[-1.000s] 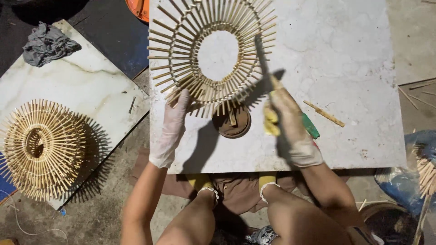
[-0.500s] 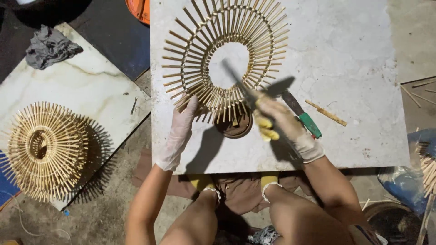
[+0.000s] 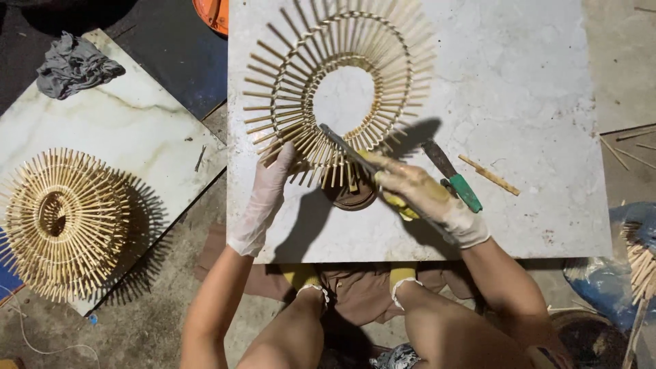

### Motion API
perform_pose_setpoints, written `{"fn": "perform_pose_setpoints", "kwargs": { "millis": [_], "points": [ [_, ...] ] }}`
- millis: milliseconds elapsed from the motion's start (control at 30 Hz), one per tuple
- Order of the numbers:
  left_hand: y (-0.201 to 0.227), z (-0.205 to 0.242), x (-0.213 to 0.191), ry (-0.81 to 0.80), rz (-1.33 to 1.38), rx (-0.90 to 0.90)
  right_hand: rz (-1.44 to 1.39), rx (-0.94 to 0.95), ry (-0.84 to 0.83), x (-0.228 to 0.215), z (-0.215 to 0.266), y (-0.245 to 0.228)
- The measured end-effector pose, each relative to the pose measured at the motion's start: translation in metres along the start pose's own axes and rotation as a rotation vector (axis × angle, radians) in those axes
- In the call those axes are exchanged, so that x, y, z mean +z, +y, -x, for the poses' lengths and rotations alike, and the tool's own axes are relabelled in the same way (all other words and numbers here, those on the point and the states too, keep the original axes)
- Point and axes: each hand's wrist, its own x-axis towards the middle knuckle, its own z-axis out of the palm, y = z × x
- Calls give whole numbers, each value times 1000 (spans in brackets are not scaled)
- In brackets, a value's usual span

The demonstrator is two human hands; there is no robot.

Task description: Filing and shaping the edges of a circular bamboo decorative frame using a metal file and pliers.

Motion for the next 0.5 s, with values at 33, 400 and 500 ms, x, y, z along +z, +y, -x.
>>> {"fn": "perform_pose_setpoints", "kwargs": {
  "millis": [33,400,500],
  "points": [
    [-3,0,-1,5,-3,-13,38,36,-44,1,3,-4],
    [-12,3,5,4,33,-5,-242,99,-6,17,-3,16],
    [-23,-1,0,13,41,-22,-239,114,6,20,-4,16]
  ]
}}
